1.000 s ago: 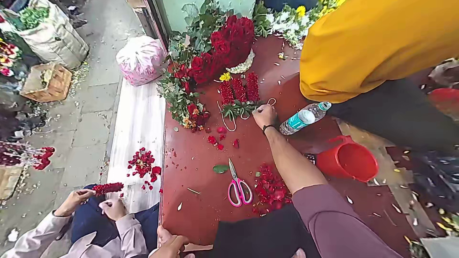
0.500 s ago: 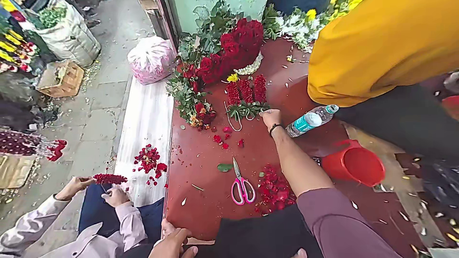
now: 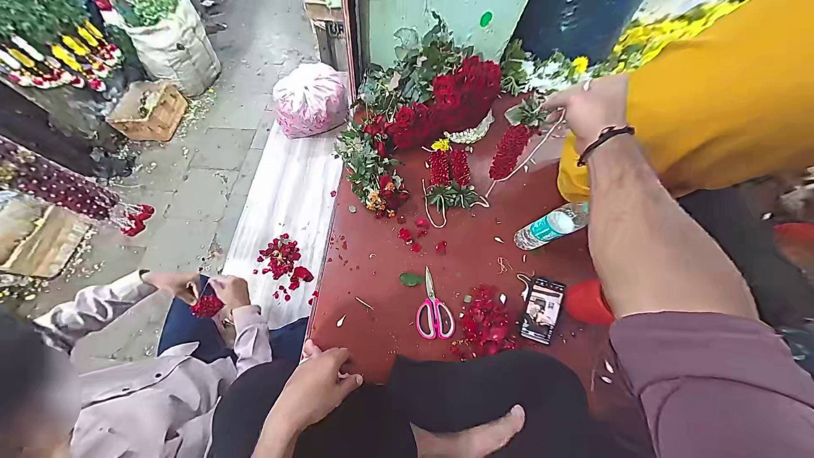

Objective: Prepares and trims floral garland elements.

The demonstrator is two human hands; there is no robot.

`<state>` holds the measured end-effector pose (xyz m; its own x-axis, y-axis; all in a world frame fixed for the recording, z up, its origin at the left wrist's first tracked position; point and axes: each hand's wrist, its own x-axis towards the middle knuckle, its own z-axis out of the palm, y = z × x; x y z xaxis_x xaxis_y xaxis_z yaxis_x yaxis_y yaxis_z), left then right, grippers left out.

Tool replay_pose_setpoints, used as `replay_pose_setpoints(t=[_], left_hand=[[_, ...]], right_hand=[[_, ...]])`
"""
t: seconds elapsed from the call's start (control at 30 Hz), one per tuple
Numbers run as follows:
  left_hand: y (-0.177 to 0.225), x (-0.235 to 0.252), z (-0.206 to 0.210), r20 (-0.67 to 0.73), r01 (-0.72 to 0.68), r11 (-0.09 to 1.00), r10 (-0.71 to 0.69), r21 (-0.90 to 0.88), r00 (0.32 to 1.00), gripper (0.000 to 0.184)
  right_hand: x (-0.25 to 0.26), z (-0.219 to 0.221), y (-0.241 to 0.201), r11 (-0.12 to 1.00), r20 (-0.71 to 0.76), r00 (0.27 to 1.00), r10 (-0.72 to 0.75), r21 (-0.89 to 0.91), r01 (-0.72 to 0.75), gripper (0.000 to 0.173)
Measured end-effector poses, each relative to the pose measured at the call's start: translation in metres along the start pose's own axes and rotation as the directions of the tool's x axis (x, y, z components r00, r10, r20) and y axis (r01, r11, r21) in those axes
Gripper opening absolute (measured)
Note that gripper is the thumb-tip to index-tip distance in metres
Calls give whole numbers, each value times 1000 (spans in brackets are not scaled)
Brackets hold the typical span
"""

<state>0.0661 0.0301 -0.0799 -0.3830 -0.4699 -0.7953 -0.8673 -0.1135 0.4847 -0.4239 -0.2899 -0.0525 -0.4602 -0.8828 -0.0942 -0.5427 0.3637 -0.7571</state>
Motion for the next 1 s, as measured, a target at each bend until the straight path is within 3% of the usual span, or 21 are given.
replay_pose_setpoints(t=[0.1,0.2,0.37,0.47,0.53,0.63,0.77,0.87,1.0], left_hand=[[1,-8,3,-16,-48,999,48,21,999,44],[0,-14,7,-40,-76,994,79,76,996,45],[0,-19,12,-123,-142,988,148,59,981,43],[1,-24,10,-250,-214,977,202,-21,947,36],[9,-32,0,-448,-365,924,281,-112,849,33],[65,-68,-55,-751,-638,763,359,-107,555,37],[161,-103,-147,-846,-866,500,470,18,254,33],[201,-100,-170,-758,-936,351,612,3,227,19],[219,-105,-150,-670,-926,347,654,-147,351,10]], right_hand=[[-41,-46,-69,999,69,997,-36,-21,37,20],[-87,-83,-129,992,124,987,-106,80,97,12],[-152,-117,-200,949,236,936,-262,239,205,5],[-185,-126,-227,919,291,877,-383,213,331,5],[-209,-126,-240,895,318,837,-446,169,413,5],[-246,-123,-255,854,402,764,-505,105,510,6],[-285,-115,-263,769,465,648,-603,125,626,2],[-295,-116,-261,700,447,572,-688,199,686,2],[-301,-119,-255,657,377,552,-743,255,710,3]])
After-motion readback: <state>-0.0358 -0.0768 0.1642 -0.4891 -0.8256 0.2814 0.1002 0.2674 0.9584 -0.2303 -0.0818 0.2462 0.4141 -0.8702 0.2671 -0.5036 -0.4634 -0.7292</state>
